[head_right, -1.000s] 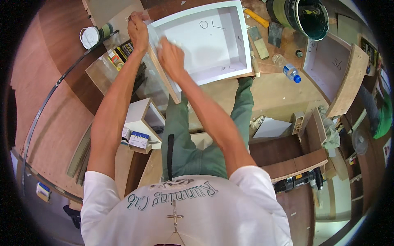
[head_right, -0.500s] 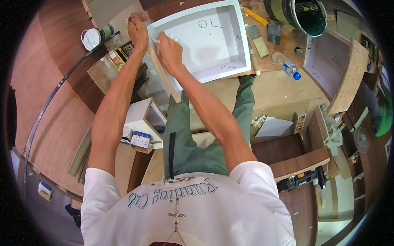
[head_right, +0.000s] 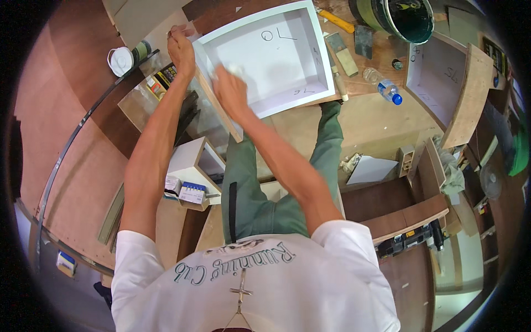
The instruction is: The person cleans a white wooden cabinet piece using a cloth and liquid from a bottle, wiping the interior and exterior surfaces.
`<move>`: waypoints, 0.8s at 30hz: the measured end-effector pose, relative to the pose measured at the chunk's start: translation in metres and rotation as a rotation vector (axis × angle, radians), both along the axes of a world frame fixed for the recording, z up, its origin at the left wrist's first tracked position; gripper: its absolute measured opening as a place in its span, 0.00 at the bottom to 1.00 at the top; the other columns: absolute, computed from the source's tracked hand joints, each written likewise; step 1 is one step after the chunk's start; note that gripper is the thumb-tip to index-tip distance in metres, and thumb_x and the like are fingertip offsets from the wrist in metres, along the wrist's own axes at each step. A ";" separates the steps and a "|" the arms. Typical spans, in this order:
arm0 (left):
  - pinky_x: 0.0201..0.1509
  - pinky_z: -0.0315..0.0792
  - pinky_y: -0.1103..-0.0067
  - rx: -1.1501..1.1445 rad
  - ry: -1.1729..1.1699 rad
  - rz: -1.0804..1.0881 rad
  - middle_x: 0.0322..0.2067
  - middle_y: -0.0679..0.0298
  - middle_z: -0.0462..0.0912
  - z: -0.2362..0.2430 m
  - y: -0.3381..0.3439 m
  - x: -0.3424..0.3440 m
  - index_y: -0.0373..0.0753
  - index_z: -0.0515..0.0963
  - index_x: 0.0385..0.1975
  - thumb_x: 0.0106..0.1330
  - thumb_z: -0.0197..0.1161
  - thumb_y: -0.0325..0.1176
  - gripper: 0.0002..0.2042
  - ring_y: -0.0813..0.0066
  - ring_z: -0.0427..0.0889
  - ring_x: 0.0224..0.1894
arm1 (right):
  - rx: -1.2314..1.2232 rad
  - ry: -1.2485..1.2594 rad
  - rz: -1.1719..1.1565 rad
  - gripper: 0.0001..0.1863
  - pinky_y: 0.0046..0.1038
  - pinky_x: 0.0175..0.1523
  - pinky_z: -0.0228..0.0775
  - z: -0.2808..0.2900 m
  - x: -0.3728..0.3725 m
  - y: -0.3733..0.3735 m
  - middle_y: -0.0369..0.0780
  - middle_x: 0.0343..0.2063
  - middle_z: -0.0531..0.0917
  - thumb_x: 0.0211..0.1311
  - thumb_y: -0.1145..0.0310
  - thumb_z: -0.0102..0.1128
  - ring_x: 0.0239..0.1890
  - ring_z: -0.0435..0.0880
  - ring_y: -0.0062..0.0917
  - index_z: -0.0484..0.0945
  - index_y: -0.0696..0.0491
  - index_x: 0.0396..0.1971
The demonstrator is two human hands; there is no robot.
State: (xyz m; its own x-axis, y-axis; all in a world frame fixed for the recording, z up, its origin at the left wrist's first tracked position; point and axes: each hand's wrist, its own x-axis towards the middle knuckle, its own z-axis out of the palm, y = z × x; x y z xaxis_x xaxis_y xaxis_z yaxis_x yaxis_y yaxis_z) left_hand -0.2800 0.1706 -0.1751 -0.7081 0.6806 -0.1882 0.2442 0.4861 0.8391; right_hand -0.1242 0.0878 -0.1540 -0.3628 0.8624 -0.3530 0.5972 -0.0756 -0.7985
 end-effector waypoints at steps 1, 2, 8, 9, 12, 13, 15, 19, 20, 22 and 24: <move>0.53 0.74 0.69 0.007 -0.023 0.036 0.37 0.52 0.86 0.001 -0.001 -0.002 0.29 0.79 0.44 0.80 0.43 0.45 0.23 0.62 0.85 0.42 | -0.037 0.035 -0.038 0.10 0.53 0.40 0.73 0.003 0.017 -0.031 0.52 0.30 0.84 0.65 0.71 0.56 0.36 0.84 0.53 0.73 0.56 0.45; 0.53 0.74 0.69 0.007 -0.027 0.033 0.37 0.52 0.86 0.000 -0.001 -0.002 0.29 0.79 0.44 0.80 0.43 0.45 0.23 0.62 0.85 0.42 | -0.077 0.064 -0.080 0.10 0.53 0.40 0.73 0.012 0.028 -0.045 0.53 0.30 0.84 0.65 0.72 0.56 0.37 0.84 0.53 0.73 0.55 0.45; 0.55 0.71 0.71 -0.039 -0.009 -0.002 0.38 0.53 0.87 0.000 0.004 0.003 0.29 0.78 0.49 0.80 0.39 0.45 0.25 0.64 0.83 0.44 | -0.063 0.085 -0.103 0.09 0.51 0.43 0.74 0.001 -0.013 0.027 0.52 0.34 0.85 0.65 0.71 0.57 0.38 0.84 0.55 0.74 0.55 0.43; 0.56 0.71 0.71 -0.037 -0.026 -0.015 0.38 0.52 0.87 -0.002 0.003 0.004 0.29 0.78 0.49 0.80 0.38 0.45 0.25 0.63 0.83 0.44 | -0.093 0.084 -0.128 0.10 0.50 0.45 0.74 0.001 -0.025 0.046 0.51 0.35 0.85 0.65 0.70 0.58 0.40 0.83 0.54 0.75 0.55 0.44; 0.56 0.70 0.71 -0.041 -0.014 -0.019 0.38 0.52 0.87 -0.002 0.003 -0.002 0.29 0.78 0.49 0.80 0.38 0.46 0.25 0.63 0.83 0.44 | -0.045 0.158 -0.225 0.12 0.47 0.50 0.73 -0.006 -0.016 0.022 0.51 0.38 0.84 0.64 0.69 0.60 0.44 0.82 0.52 0.77 0.57 0.45; 0.56 0.70 0.71 -0.057 0.008 -0.005 0.38 0.51 0.87 -0.002 0.000 -0.002 0.29 0.78 0.49 0.80 0.38 0.46 0.26 0.63 0.83 0.44 | 0.023 0.225 -0.291 0.13 0.46 0.53 0.72 -0.008 -0.003 -0.001 0.52 0.39 0.84 0.63 0.69 0.61 0.47 0.81 0.51 0.77 0.58 0.45; 0.55 0.72 0.70 -0.041 0.036 -0.018 0.37 0.51 0.87 -0.002 0.000 -0.004 0.29 0.78 0.47 0.80 0.40 0.46 0.25 0.61 0.84 0.43 | -0.113 0.208 -0.389 0.13 0.45 0.55 0.71 0.006 0.015 -0.040 0.51 0.41 0.83 0.62 0.70 0.62 0.49 0.80 0.50 0.78 0.59 0.44; 0.53 0.73 0.68 -0.062 0.058 -0.049 0.36 0.51 0.86 0.004 0.002 0.002 0.29 0.78 0.46 0.80 0.41 0.46 0.24 0.60 0.83 0.42 | -0.191 0.165 -0.484 0.10 0.44 0.55 0.71 0.010 0.008 -0.031 0.52 0.40 0.83 0.60 0.71 0.63 0.49 0.79 0.51 0.80 0.61 0.39; 0.53 0.73 0.68 -0.061 0.062 -0.052 0.36 0.51 0.86 0.005 0.005 0.001 0.29 0.78 0.46 0.80 0.41 0.46 0.24 0.60 0.83 0.42 | -0.191 0.170 -0.488 0.10 0.44 0.55 0.71 0.002 -0.001 -0.015 0.52 0.40 0.83 0.60 0.71 0.63 0.49 0.79 0.51 0.80 0.61 0.39; 0.56 0.71 0.70 -0.087 0.092 -0.092 0.38 0.50 0.87 0.004 0.006 0.003 0.28 0.79 0.47 0.79 0.38 0.45 0.26 0.61 0.84 0.44 | 0.043 0.194 -0.384 0.12 0.43 0.48 0.71 -0.017 -0.017 0.017 0.54 0.37 0.82 0.62 0.68 0.64 0.42 0.81 0.51 0.82 0.62 0.38; 0.54 0.72 0.69 -0.076 0.084 -0.079 0.37 0.50 0.86 0.001 0.000 0.001 0.29 0.79 0.46 0.79 0.40 0.45 0.25 0.60 0.83 0.43 | -0.029 0.209 -0.394 0.13 0.43 0.47 0.71 -0.018 -0.012 0.015 0.54 0.36 0.83 0.62 0.67 0.64 0.41 0.81 0.52 0.82 0.62 0.39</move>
State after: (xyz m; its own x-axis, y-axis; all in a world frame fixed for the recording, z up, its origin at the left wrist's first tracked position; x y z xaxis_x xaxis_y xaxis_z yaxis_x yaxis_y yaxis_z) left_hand -0.2788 0.1706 -0.1743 -0.6682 0.7210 -0.1837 0.3525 0.5243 0.7752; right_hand -0.1362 0.1029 -0.1718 -0.0742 0.9401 -0.3327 0.3442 -0.2890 -0.8933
